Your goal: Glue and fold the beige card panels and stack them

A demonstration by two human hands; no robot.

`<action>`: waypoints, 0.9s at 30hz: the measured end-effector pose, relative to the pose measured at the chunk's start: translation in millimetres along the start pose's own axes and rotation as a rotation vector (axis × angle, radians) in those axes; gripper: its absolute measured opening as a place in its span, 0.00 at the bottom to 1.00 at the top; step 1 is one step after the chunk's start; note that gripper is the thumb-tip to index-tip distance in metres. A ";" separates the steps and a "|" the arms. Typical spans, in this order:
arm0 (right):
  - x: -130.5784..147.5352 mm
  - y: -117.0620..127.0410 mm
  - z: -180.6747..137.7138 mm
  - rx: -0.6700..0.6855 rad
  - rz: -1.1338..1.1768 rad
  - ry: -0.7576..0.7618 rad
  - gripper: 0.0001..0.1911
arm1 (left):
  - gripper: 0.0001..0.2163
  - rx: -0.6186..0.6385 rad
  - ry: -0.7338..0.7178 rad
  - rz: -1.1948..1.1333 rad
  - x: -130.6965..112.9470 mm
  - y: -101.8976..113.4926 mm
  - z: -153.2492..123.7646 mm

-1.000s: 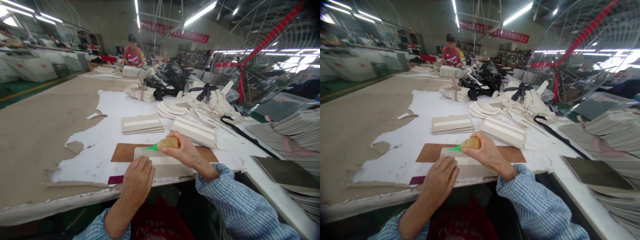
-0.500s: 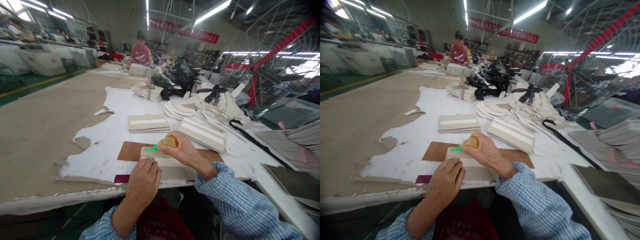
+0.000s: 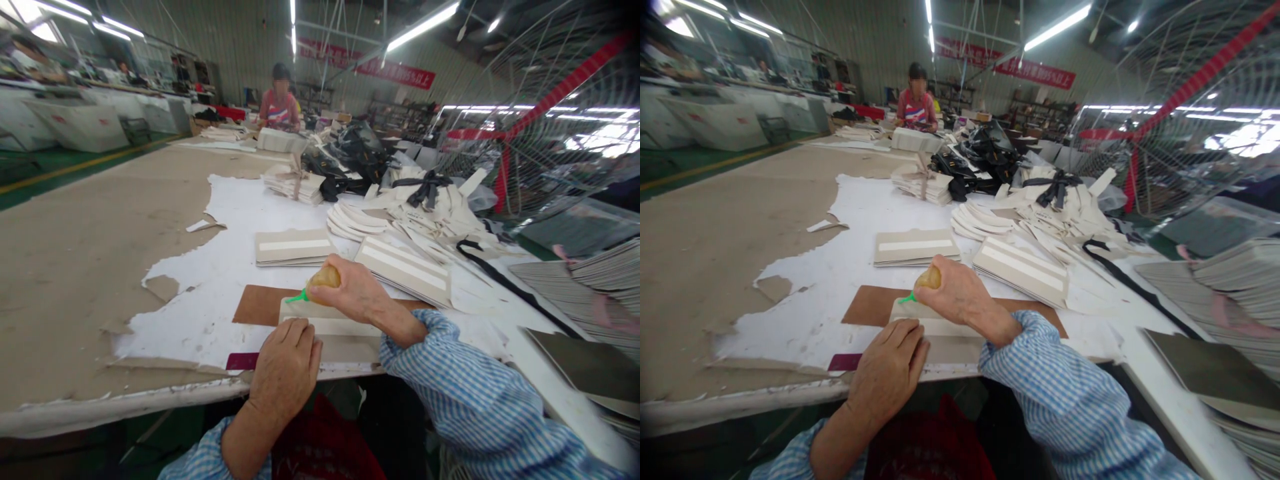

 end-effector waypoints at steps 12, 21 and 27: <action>24.6 5.3 15.9 0.075 -0.167 0.075 0.12 | 0.07 0.002 -0.006 0.007 0.2 0.9 3.1; 23.8 8.1 16.0 0.071 -0.199 0.053 0.14 | 0.07 -0.016 -0.023 0.011 -1.2 2.7 3.6; 26.0 7.3 16.9 0.082 -0.210 0.054 0.16 | 0.07 -0.003 -0.025 0.019 0.4 0.1 2.1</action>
Point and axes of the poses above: each hand's wrist, its own z-axis towards the middle knuckle, its own y-axis out of the back of the hand, x = y × z, the point moved 7 cm from there along z, towards the middle knuckle, and after that the axes turned 5 degrees about y, right-handed, at the moved point
